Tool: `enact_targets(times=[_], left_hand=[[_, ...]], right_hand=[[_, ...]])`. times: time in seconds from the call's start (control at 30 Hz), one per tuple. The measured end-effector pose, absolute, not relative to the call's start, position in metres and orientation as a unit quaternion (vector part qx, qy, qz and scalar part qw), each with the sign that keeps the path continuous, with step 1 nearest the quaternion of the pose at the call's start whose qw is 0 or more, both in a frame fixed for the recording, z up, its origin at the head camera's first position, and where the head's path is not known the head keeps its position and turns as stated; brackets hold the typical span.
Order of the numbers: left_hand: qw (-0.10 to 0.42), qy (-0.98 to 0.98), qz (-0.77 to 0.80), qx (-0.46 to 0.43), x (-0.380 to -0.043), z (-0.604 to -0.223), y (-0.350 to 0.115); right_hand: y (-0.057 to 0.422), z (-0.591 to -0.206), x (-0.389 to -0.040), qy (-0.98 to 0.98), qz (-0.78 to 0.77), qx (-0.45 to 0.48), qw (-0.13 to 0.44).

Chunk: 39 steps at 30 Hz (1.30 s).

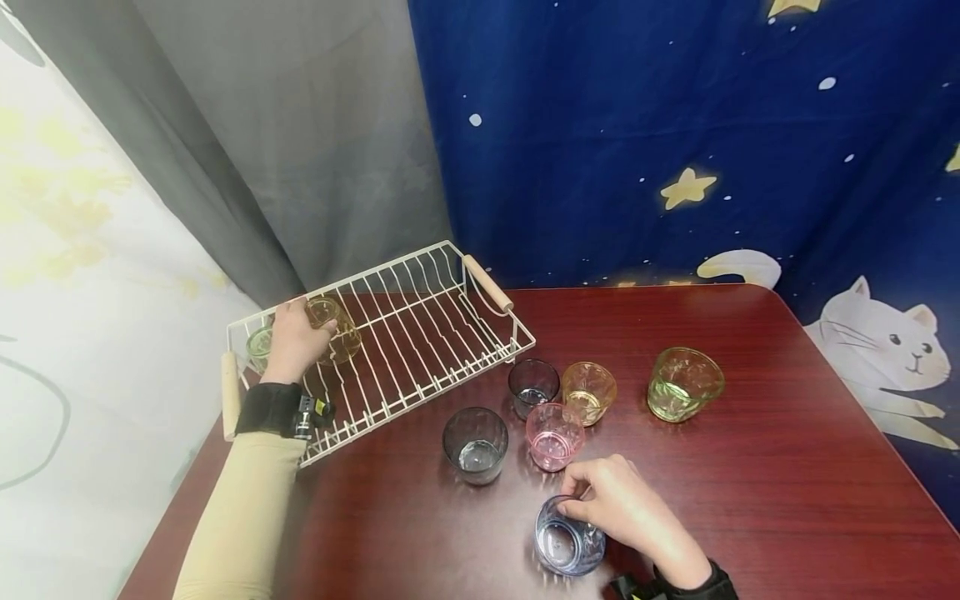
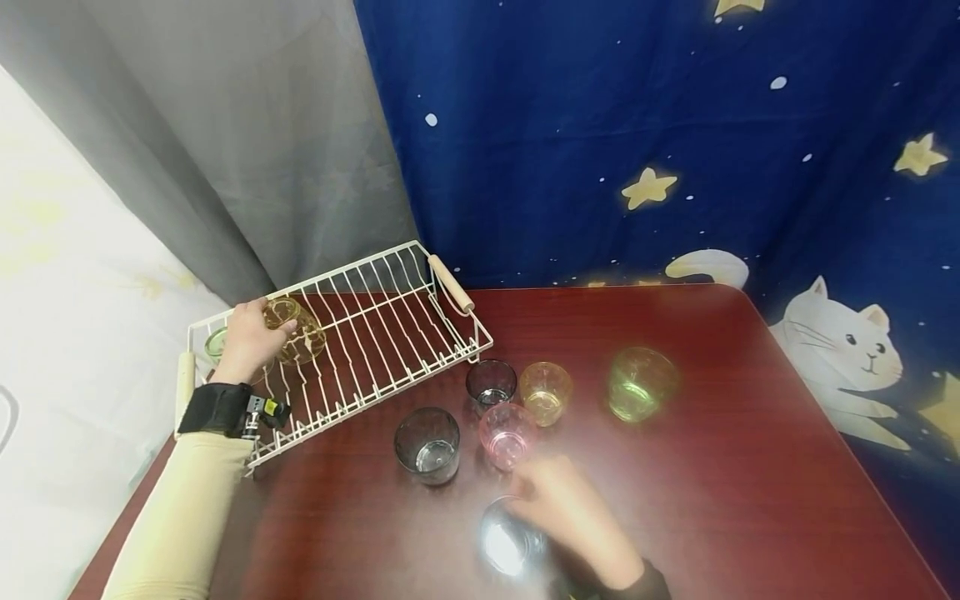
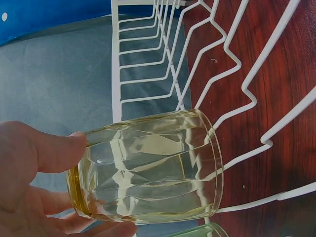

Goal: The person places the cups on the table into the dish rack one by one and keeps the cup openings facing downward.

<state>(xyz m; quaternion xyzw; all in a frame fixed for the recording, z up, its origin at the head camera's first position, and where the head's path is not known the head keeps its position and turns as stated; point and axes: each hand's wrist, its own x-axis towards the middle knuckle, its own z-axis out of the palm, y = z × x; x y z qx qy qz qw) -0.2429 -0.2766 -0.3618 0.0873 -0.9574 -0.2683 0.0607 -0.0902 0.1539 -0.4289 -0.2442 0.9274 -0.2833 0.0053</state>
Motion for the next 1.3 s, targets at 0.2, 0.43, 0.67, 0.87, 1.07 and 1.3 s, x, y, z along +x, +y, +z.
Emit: enact_targets(times=[0.2,0.43,0.67,0.87,1.07,1.3], left_hand=[[0.036,-0.957,-0.273,0.09,-0.244,-0.366,-0.278],[0.052,-0.952,-0.289,0.087,-0.239,-0.363,-0.282],[0.088,-0.947,-0.303,0.067,-0.231,-0.35,-0.277],[0.108,-0.947,-0.302,0.021,-0.223,-0.331,-0.26],[0.12,-0.942,-0.314,-0.022,-0.211,-0.318,-0.234],[0.13,-0.939,-0.31,-0.077,-0.2,-0.308,-0.206]], right_hand=[[0.153,-0.427,-0.089,0.92,-0.318,-0.228,0.014],[0.151,-0.417,-0.09,0.913,-0.347,-0.213,0.012],[0.149,-0.405,-0.092,0.902,-0.387,-0.19,-0.011],[0.148,-0.396,-0.094,0.899,-0.411,-0.148,-0.034],[0.146,-0.395,-0.096,0.885,-0.456,-0.096,-0.02],[0.145,-0.397,-0.102,0.841,-0.541,-0.024,-0.01]])
